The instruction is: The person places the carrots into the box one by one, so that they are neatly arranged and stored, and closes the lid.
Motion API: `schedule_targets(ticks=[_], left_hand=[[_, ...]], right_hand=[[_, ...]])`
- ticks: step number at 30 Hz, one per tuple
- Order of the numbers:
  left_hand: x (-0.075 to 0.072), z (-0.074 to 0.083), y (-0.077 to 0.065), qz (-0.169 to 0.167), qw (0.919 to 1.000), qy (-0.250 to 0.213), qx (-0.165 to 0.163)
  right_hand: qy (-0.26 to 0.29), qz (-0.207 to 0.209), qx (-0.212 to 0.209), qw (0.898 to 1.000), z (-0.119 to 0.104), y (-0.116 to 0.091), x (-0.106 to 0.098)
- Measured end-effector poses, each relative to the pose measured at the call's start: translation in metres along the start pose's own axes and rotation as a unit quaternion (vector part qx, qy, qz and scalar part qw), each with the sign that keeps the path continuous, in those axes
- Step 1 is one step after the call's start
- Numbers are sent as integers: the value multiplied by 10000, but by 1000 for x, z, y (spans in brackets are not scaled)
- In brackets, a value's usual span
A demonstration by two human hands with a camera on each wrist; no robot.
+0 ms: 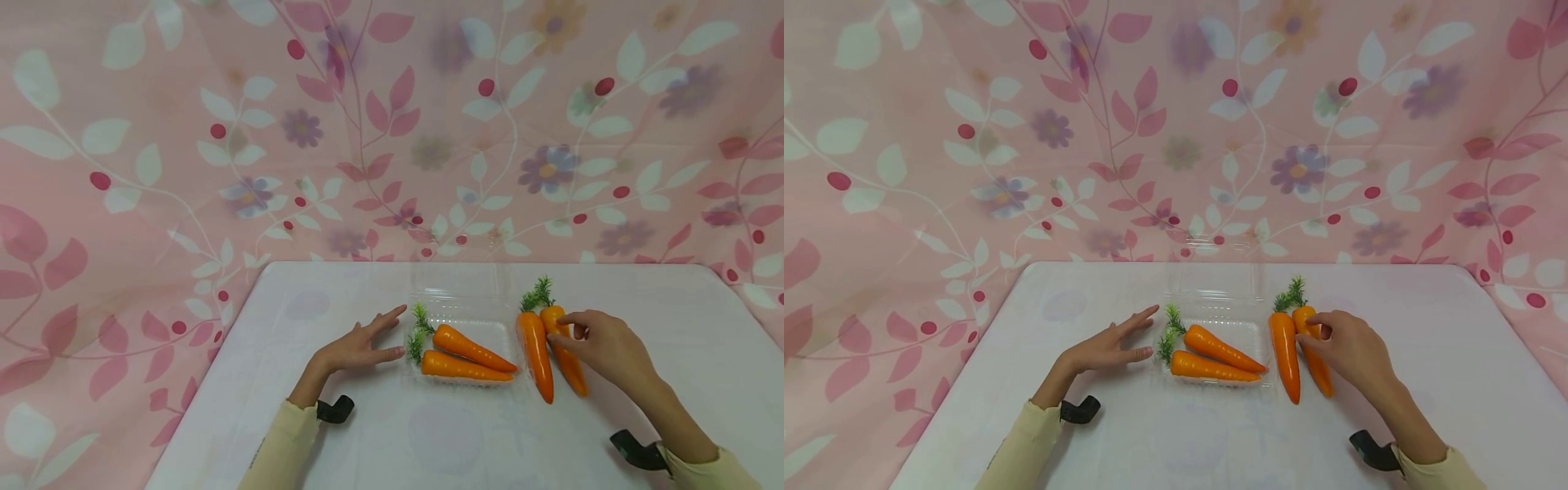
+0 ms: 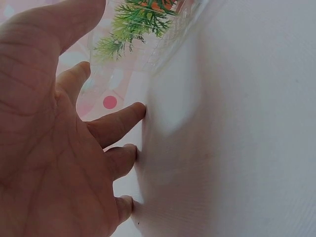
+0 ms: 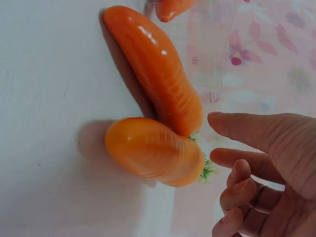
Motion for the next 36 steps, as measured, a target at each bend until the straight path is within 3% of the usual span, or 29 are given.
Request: schedule_targets(ticks=[16, 36], left_hand=[[0, -1, 0, -4, 10000, -16, -9], [1, -1, 0, -7, 10000, -15, -37]], right_hand=[[-302, 132, 348, 9989, 13, -3, 1], [-272, -475, 1230, 9909, 26, -1, 3]])
Point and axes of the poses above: each hand's wrist, its own y-axis towards the middle knuckle, its own x-axis out of the palm, z = x × y, the point moved 3 cm from there along y, towards the middle knuckle, and after that the axes turned 11 degrees about y, right-handed, at the moved point
